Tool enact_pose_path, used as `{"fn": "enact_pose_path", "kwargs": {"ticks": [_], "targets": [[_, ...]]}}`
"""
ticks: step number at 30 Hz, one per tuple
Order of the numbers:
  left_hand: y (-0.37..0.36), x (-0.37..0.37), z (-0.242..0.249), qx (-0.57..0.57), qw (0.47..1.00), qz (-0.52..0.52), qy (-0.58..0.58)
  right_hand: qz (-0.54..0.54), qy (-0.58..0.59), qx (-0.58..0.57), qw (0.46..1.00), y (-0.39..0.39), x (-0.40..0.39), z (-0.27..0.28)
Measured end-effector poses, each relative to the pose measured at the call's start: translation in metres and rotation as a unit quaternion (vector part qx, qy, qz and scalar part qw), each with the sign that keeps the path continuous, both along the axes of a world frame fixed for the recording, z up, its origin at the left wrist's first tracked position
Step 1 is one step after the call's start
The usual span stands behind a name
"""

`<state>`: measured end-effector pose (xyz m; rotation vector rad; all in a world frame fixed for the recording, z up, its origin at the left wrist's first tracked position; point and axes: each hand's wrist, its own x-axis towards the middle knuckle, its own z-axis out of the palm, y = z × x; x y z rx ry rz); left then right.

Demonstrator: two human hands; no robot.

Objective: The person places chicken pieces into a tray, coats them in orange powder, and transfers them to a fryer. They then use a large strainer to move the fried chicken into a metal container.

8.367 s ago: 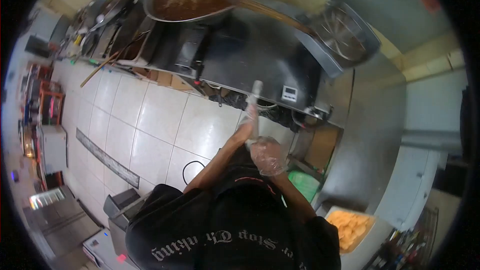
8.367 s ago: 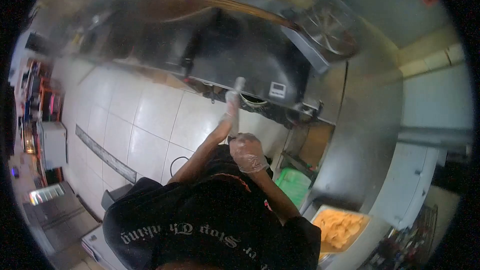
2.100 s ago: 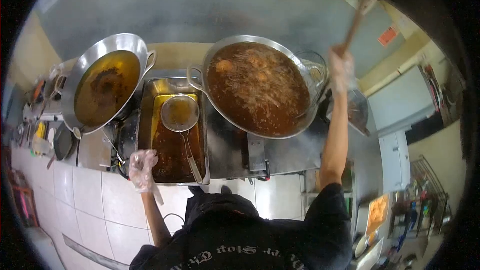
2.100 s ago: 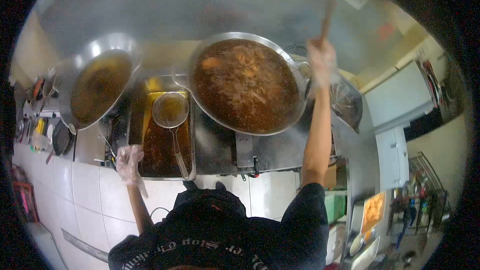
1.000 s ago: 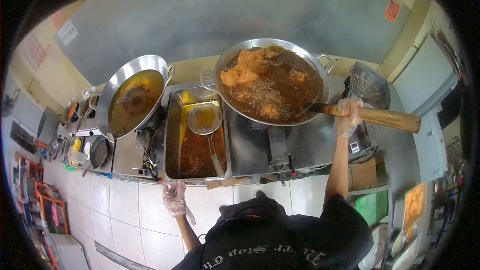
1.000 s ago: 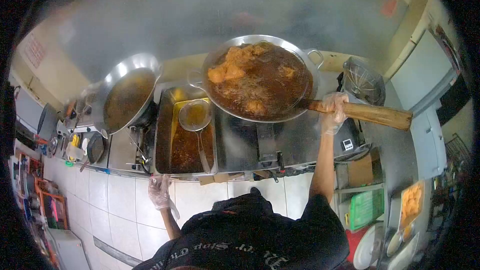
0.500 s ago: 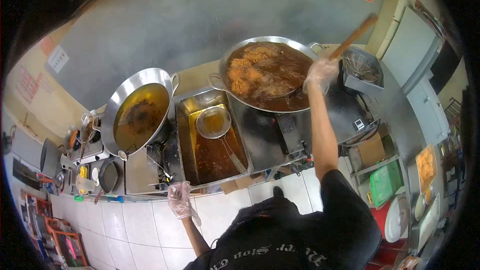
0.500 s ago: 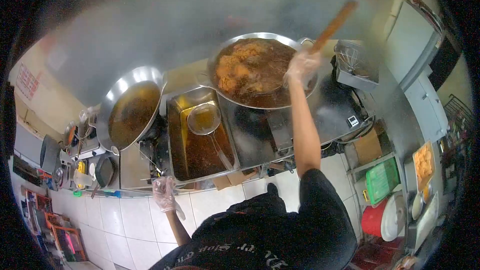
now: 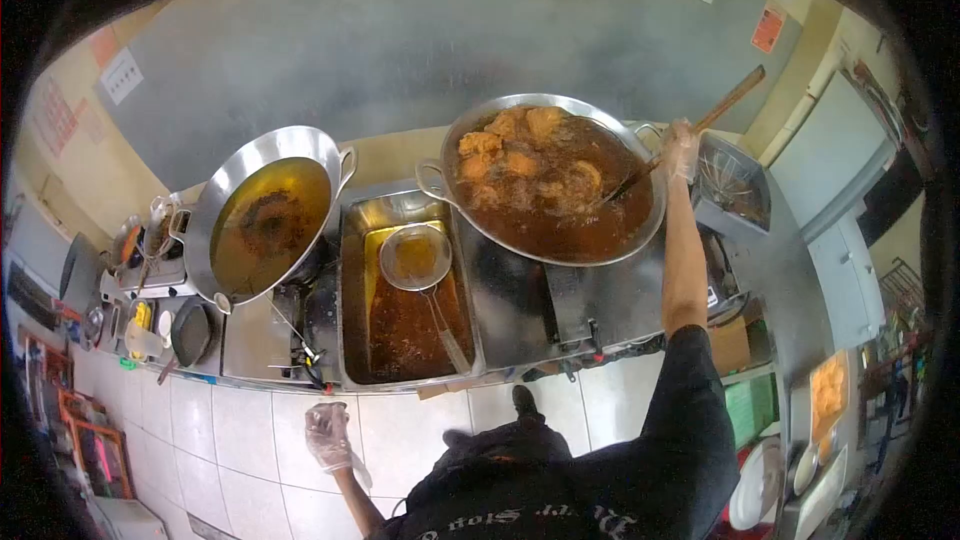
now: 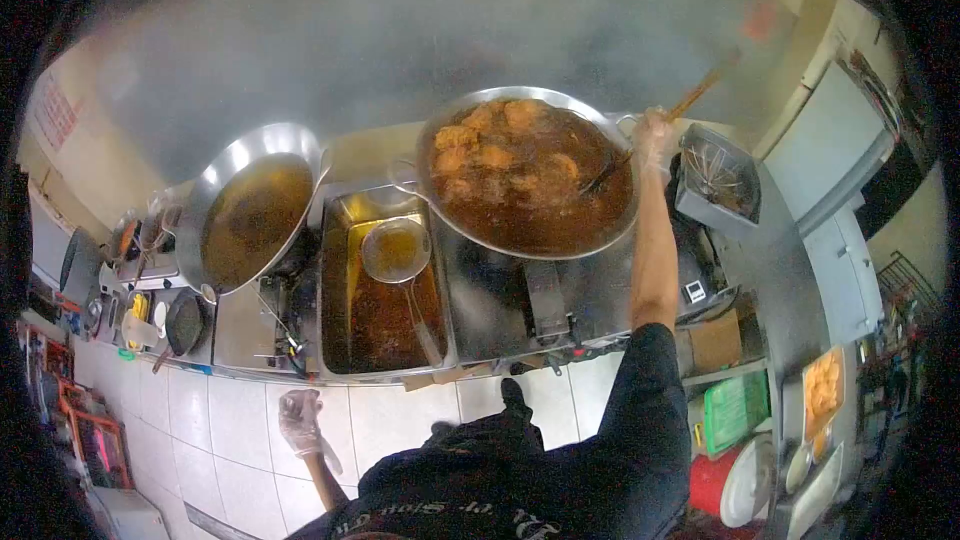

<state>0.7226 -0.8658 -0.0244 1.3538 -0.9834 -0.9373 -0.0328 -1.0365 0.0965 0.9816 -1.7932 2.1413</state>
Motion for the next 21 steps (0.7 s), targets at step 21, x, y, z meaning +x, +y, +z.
{"fn": "enact_pose_path", "kwargs": {"ticks": [21], "targets": [[-0.058,-0.169,0.002,-0.037,0.985,-0.170,-0.008,0.306,-0.199,-0.242,0.899,0.097,0.094,-0.002]]}}
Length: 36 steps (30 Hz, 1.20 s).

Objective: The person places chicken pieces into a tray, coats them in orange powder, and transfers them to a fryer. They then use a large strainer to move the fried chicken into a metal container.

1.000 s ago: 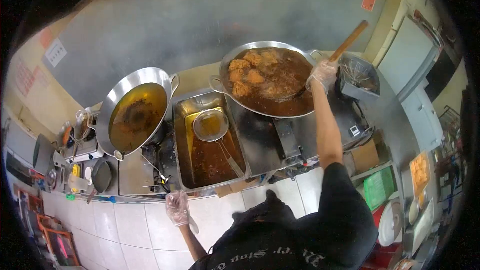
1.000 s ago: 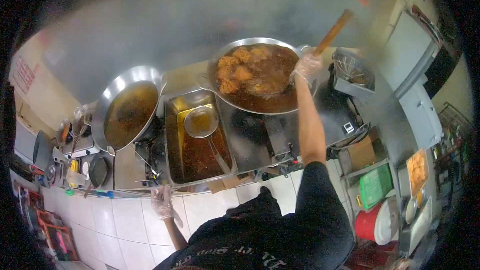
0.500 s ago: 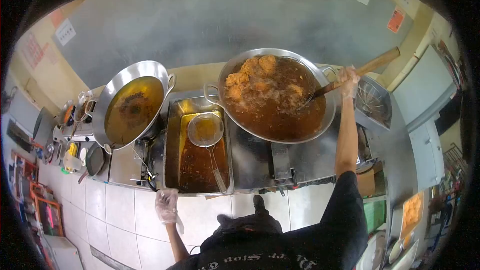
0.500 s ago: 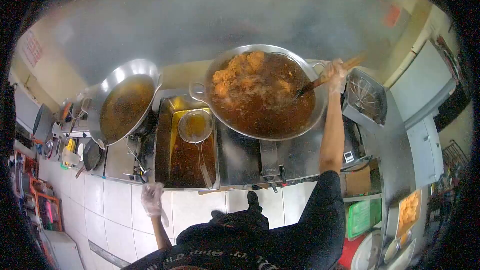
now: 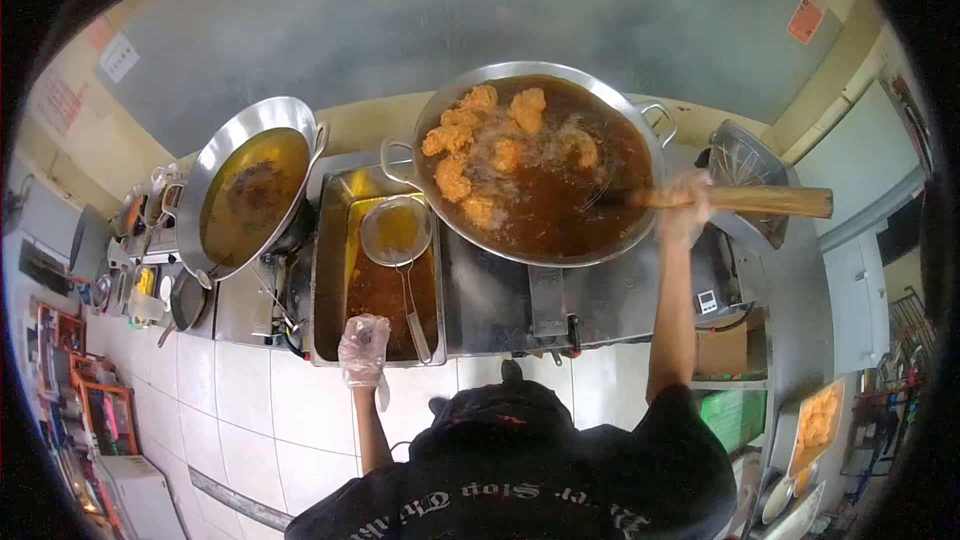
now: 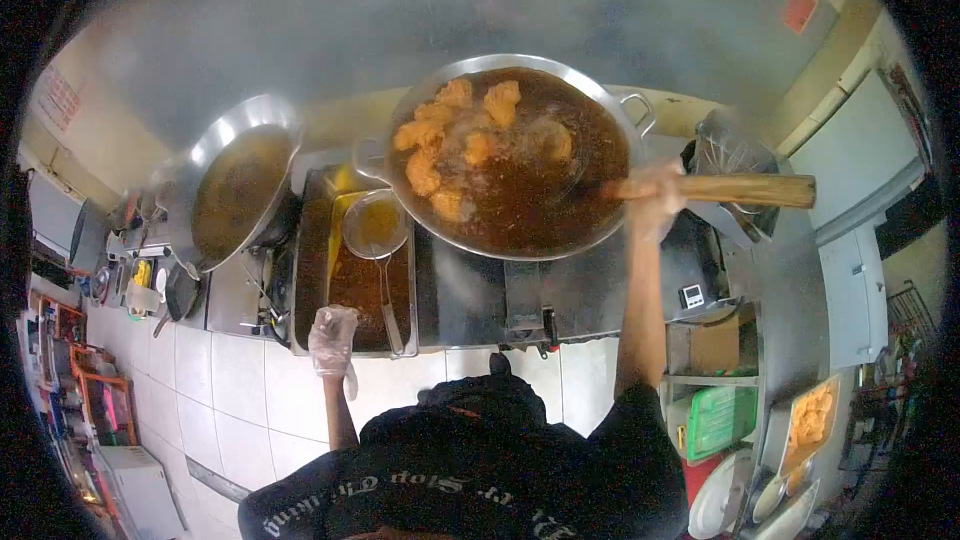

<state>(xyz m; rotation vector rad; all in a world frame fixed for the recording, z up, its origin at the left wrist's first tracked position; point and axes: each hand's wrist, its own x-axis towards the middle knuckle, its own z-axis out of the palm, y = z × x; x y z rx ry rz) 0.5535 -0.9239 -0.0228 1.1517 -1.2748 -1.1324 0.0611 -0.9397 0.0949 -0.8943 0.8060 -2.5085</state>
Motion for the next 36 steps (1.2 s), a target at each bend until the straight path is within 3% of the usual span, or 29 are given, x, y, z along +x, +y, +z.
{"fn": "enact_pose_path", "kwargs": {"ticks": [4,5,10,12,14,17,20,21,24,26,28,32,34,35,36], "targets": [[-0.009,0.007,0.005,0.002,1.000,0.009,0.009,-0.022,-0.026,-0.001,0.999,0.016,0.019,0.003],[-0.007,0.007,0.009,-0.009,1.000,0.009,-0.008,-0.079,-0.005,-0.007,0.997,0.016,0.048,0.011],[-0.009,0.022,0.015,-0.077,0.997,0.003,-0.015,-0.076,-0.060,-0.046,0.994,0.036,0.076,-0.011],[-0.007,0.034,0.010,-0.087,0.993,0.033,-0.066,-0.026,-0.011,-0.054,0.998,0.049,0.101,-0.012],[-0.005,0.048,0.005,-0.069,0.995,0.059,-0.048,-0.050,-0.022,-0.086,0.995,0.049,0.110,-0.010],[-0.002,0.064,0.000,-0.061,0.995,0.073,-0.009,-0.161,-0.062,-0.029,0.985,0.040,0.139,-0.002],[-0.003,0.083,-0.005,-0.024,0.995,0.071,0.069,-0.196,-0.114,-0.010,0.974,0.022,0.090,-0.032],[-0.001,0.089,-0.006,-0.021,0.995,0.077,0.060,-0.265,-0.153,0.108,0.946,0.017,0.125,0.005],[-0.013,0.100,-0.011,-0.051,0.997,0.061,0.012,-0.205,-0.074,0.024,0.976,0.003,0.110,-0.016],[-0.009,0.110,-0.012,-0.043,0.996,0.072,-0.026,-0.223,-0.092,0.025,0.970,-0.010,0.109,-0.018],[-0.006,0.109,-0.007,-0.029,0.996,0.079,0.005,-0.246,-0.109,0.021,0.963,-0.014,0.101,-0.015],[-0.005,0.102,-0.003,-0.010,0.994,0.093,0.059,-0.271,-0.153,0.120,0.943,-0.017,0.076,-0.022],[-0.008,0.093,0.001,-0.018,0.998,0.065,-0.002,-0.220,-0.122,0.017,0.968,-0.025,0.078,-0.030],[-0.012,0.080,-0.002,-0.018,0.993,0.058,0.099,-0.219,-0.120,0.017,0.968,-0.024,0.074,-0.024],[-0.012,0.070,0.011,-0.042,0.998,0.018,-0.036,-0.221,-0.183,0.058,0.956,-0.020,0.072,-0.015]]}}
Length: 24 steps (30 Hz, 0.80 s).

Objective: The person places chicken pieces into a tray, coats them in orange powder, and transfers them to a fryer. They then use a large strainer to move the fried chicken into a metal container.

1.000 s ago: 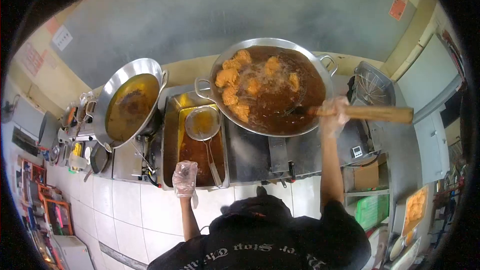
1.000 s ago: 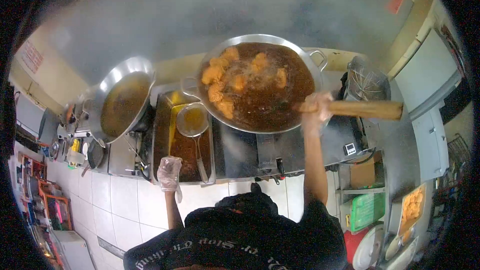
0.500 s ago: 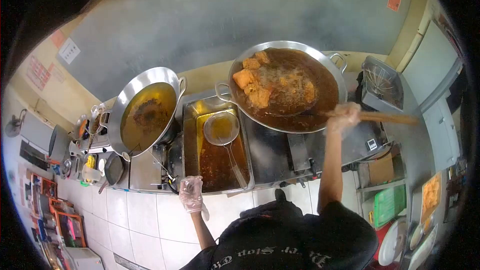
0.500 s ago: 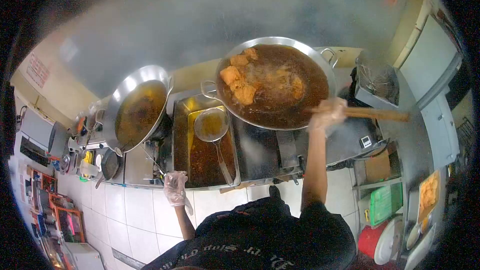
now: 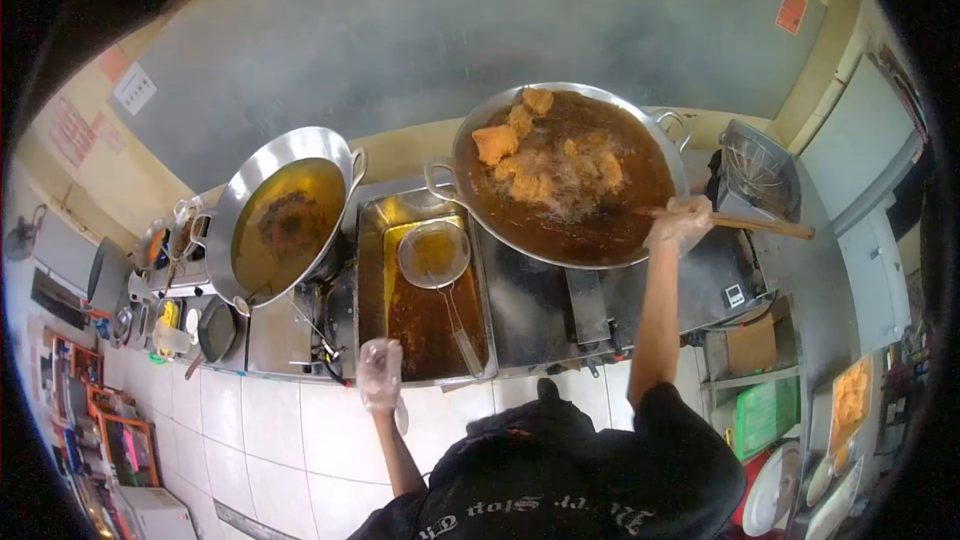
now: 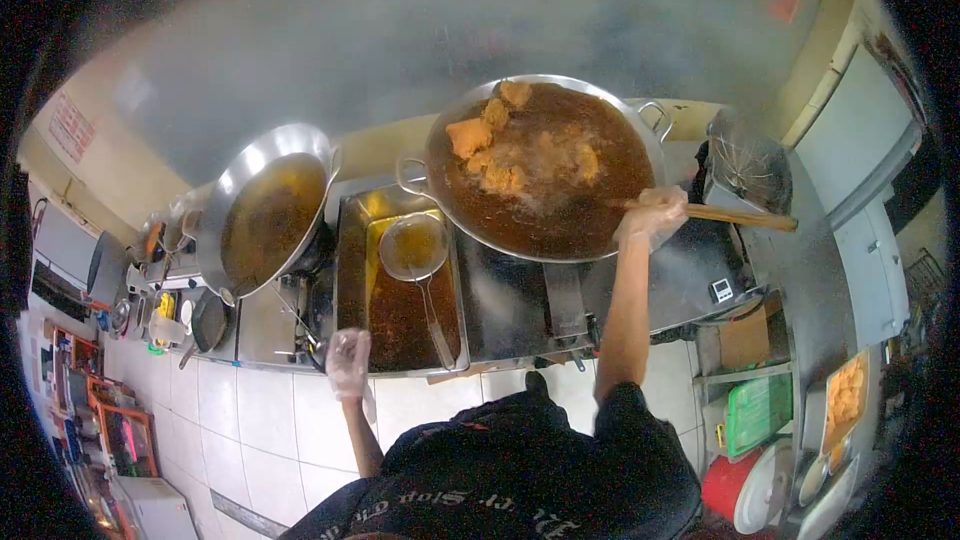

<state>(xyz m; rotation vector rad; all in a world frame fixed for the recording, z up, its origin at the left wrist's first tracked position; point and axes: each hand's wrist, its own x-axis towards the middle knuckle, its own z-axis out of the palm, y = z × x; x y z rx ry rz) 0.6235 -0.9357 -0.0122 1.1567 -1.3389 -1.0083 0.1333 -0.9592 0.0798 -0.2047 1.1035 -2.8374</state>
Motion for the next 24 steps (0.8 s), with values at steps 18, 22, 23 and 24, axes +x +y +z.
{"fn": "enact_pose_path", "kwargs": {"ticks": [18,22,23,24], "targets": [[-0.006,-0.091,-0.129,0.107,0.797,-0.143,-0.577,0.103,0.025,0.029,0.994,0.004,-0.056,0.009],[-0.004,-0.120,-0.062,0.273,0.787,-0.046,-0.552,0.054,0.087,-0.016,0.995,-0.005,-0.032,0.032],[-0.005,-0.118,-0.068,0.190,0.741,-0.102,-0.636,0.134,0.162,-0.083,0.974,-0.008,-0.049,0.016],[-0.005,-0.113,-0.077,0.105,0.682,-0.156,-0.707,0.147,0.161,-0.079,0.973,-0.006,-0.053,0.020]]}}
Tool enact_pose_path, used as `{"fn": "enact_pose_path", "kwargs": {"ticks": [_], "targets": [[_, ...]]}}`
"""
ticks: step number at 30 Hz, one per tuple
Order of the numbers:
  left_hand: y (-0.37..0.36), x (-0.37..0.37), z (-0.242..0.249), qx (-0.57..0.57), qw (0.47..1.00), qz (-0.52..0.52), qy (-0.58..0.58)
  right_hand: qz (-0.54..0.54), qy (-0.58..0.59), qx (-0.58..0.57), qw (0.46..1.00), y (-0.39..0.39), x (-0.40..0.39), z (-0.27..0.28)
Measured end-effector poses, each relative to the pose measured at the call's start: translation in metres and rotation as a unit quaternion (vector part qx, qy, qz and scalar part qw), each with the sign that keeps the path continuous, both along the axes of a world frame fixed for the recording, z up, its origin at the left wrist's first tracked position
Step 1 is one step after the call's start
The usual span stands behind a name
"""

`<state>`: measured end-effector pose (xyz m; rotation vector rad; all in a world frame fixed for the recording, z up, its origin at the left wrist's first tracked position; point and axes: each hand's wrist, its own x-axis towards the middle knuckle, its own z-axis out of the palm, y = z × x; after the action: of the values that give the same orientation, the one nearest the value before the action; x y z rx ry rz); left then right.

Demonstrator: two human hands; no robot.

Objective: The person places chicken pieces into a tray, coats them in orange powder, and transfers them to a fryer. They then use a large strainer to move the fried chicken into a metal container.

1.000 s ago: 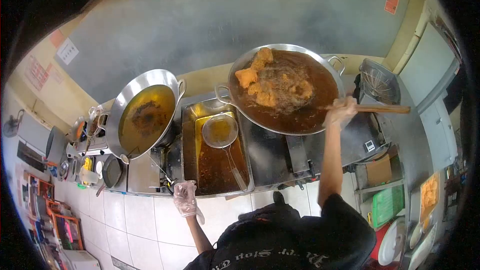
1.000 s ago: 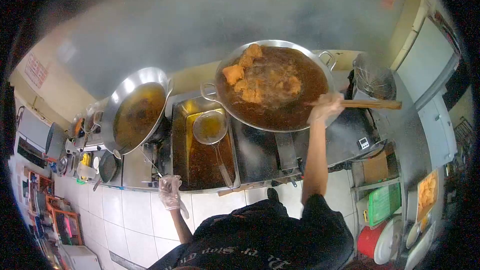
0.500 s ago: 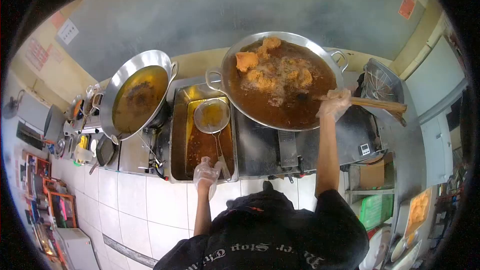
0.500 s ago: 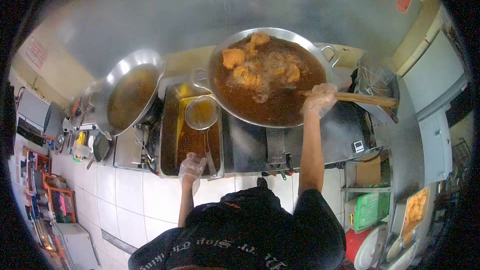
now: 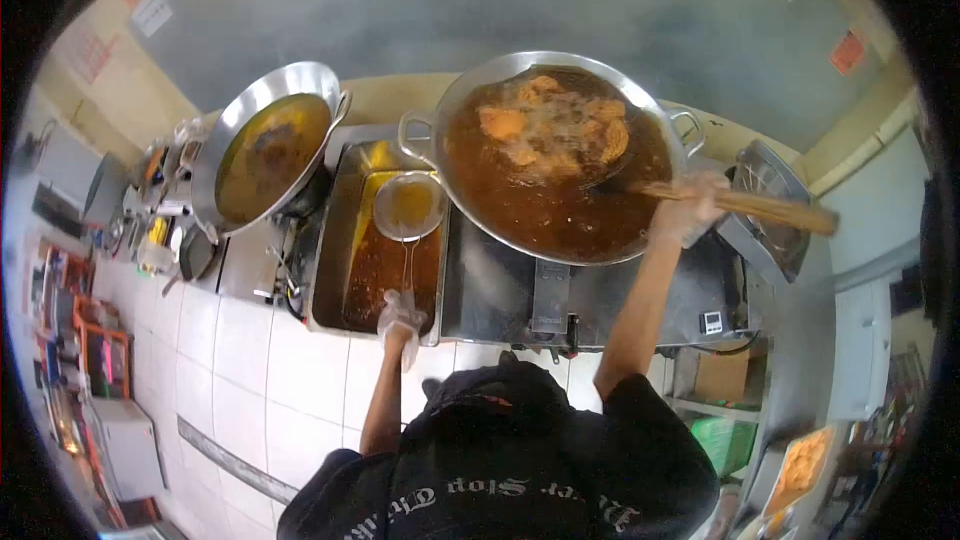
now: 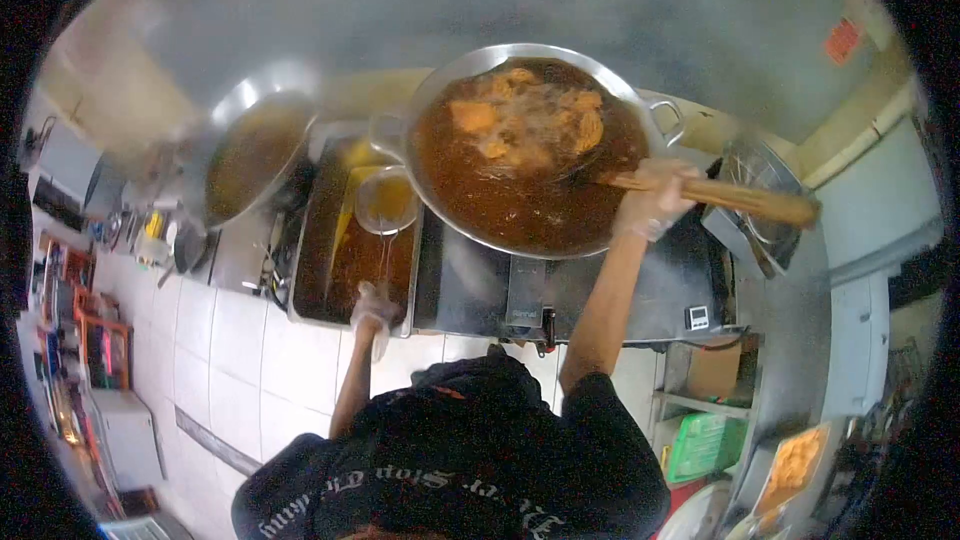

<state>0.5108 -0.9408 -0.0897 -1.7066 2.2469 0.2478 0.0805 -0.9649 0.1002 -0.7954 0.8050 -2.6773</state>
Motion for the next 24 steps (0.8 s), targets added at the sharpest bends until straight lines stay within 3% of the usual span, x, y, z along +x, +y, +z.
{"fn": "enact_pose_path", "kwargs": {"ticks": [2,3,4,6,7,8,10,12,14,15,16,18,19,20,22,24], "targets": [[-0.023,0.048,-0.109,-0.109,0.987,0.021,0.116,-0.097,-0.039,-0.038,0.994,0.007,0.002,0.015],[-0.029,0.070,-0.122,-0.084,0.941,0.062,0.323,-0.007,-0.043,-0.105,0.994,0.012,-0.003,0.013],[-0.035,0.088,-0.126,-0.063,0.849,0.096,0.515,0.080,-0.049,-0.170,0.981,0.020,-0.008,0.010],[-0.041,0.098,-0.111,-0.051,0.875,0.137,0.462,0.047,-0.086,-0.119,0.988,0.027,-0.008,0.015],[-0.033,0.091,-0.075,-0.185,0.920,0.000,0.347,0.069,-0.013,-0.158,0.985,0.030,-0.013,0.012],[-0.036,0.097,-0.079,-0.074,0.900,0.065,0.425,0.086,0.062,-0.199,0.974,0.033,-0.018,0.013],[-0.020,0.056,0.014,-0.094,0.906,0.180,0.371,0.034,-0.018,-0.214,0.976,0.037,0.005,0.030],[-0.020,0.067,0.005,-0.090,0.894,0.208,0.387,0.076,0.030,-0.218,0.972,0.043,0.002,0.031],[-0.015,0.092,-0.014,-0.172,0.935,-0.014,0.309,0.063,0.031,-0.227,0.971,0.048,0.009,0.040],[-0.021,0.113,-0.056,-0.121,0.882,0.066,0.451,0.047,0.028,-0.231,0.971,0.051,0.015,0.048],[-0.015,0.108,-0.047,-0.123,0.880,0.070,0.453,0.051,0.029,-0.232,0.971,0.053,0.020,0.057],[-0.003,0.090,0.001,-0.102,0.846,0.209,0.480,0.051,0.060,-0.263,0.961,0.057,0.029,0.078],[-0.002,0.092,0.017,-0.182,0.930,0.033,0.316,0.057,0.060,-0.261,0.962,0.060,0.033,0.089],[-0.006,0.102,0.003,-0.180,0.930,0.043,0.316,0.035,0.060,-0.258,0.964,0.063,0.039,0.099],[-0.015,0.127,-0.042,-0.121,0.896,0.032,0.426,0.021,0.064,-0.252,0.965,0.066,0.049,0.118],[-0.010,0.111,-0.023,-0.120,0.870,0.104,0.466,-0.066,0.041,-0.210,0.975,0.074,0.052,0.132]]}}
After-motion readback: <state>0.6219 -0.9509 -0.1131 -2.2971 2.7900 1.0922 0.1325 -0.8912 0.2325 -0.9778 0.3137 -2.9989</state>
